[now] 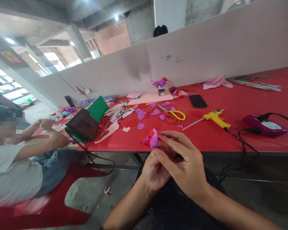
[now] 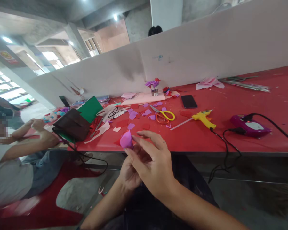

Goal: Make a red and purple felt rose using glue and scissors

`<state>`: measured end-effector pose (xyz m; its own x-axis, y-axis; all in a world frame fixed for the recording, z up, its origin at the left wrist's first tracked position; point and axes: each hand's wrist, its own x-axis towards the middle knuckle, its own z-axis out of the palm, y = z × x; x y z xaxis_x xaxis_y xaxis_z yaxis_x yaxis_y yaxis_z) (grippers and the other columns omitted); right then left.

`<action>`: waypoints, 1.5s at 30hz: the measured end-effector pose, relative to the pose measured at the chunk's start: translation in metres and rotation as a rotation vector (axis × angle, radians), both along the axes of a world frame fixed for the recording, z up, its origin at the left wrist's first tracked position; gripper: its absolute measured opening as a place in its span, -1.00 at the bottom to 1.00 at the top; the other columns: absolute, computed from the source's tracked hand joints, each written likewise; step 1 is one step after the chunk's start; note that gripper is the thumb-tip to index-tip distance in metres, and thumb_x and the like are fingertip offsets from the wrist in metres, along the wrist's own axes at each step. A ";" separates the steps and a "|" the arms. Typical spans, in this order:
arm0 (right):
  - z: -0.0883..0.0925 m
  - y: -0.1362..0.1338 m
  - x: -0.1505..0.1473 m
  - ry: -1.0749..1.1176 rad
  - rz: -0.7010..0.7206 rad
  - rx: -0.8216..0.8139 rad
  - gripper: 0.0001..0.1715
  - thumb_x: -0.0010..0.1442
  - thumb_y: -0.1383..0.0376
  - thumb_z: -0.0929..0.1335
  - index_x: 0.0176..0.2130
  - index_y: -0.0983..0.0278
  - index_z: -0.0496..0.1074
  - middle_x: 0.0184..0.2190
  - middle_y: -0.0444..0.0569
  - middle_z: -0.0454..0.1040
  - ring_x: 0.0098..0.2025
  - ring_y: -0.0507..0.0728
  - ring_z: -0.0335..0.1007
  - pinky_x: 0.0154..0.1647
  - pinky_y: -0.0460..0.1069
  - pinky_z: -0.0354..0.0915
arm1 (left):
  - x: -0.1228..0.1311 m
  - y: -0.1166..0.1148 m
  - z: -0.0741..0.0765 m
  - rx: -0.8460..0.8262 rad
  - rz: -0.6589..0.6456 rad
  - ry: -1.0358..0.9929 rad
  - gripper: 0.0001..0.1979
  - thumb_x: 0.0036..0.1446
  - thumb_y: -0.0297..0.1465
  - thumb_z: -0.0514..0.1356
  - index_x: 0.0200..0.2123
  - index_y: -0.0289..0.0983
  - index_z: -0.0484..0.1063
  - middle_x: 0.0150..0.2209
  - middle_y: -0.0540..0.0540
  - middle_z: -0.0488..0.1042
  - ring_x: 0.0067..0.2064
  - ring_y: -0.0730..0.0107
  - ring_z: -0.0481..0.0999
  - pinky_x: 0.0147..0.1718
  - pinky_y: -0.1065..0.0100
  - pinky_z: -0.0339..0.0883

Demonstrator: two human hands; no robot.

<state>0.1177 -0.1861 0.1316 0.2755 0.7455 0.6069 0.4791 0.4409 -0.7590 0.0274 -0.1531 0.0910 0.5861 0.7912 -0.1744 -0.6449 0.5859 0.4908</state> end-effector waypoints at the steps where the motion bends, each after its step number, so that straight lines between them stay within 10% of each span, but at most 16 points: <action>1: -0.002 0.001 0.000 -0.006 0.005 -0.011 -0.67 0.13 0.18 0.45 -0.06 0.12 0.54 -0.03 0.03 0.49 0.01 0.25 0.43 0.04 0.21 0.37 | 0.001 -0.001 0.001 0.005 0.024 0.009 -0.82 -0.11 -0.46 0.38 -0.48 -0.27 0.39 -0.39 0.00 0.43 -0.25 0.40 0.47 -0.09 0.31 0.35; 19: -0.014 0.007 0.006 0.116 0.089 -0.105 -0.68 0.11 0.22 0.45 -0.09 0.17 0.51 -0.07 0.02 0.48 -0.05 0.17 0.46 -0.03 0.06 0.42 | 0.011 -0.001 0.003 0.051 0.221 0.118 -0.66 -0.24 -0.40 0.47 -0.63 -0.30 0.32 -0.53 0.05 0.40 -0.44 0.53 0.42 -0.31 0.45 0.34; 28: -0.053 0.041 0.039 0.445 0.234 -0.285 -0.58 0.07 0.17 0.48 -0.07 0.23 0.48 -0.14 0.00 0.56 -0.09 0.17 0.48 0.02 0.12 0.35 | 0.021 0.049 -0.022 0.503 0.428 0.406 -0.90 -0.07 -0.38 0.37 -0.41 -0.27 0.60 -0.40 -0.04 0.58 -0.28 0.37 0.49 -0.13 0.35 0.31; 36: -0.061 0.104 0.047 0.685 0.259 -0.238 -0.59 -0.11 0.18 0.54 -0.22 0.25 0.57 -0.20 -0.01 0.62 -0.07 0.20 0.49 0.09 0.15 0.31 | 0.043 0.110 -0.041 0.555 0.533 0.526 -0.89 -0.12 -0.39 0.35 -0.43 -0.27 0.62 -0.43 -0.07 0.60 -0.34 0.33 0.49 -0.20 0.30 0.34; 45: -0.078 0.123 0.055 0.743 0.285 -0.352 -0.67 -0.18 0.18 0.56 -0.36 0.23 0.56 -0.35 -0.08 0.61 -0.30 0.09 0.50 -0.22 0.00 0.38 | 0.047 0.123 -0.055 0.607 0.605 0.638 -0.87 -0.05 -0.43 0.27 -0.38 -0.27 0.62 -0.38 -0.11 0.63 -0.31 0.29 0.54 -0.20 0.28 0.38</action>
<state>0.1729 -0.0634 0.0535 0.2827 0.9570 0.0649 -0.2873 0.1491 -0.9462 0.0739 -0.0301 0.0362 0.0059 0.9776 0.2105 -0.2674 -0.2013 0.9423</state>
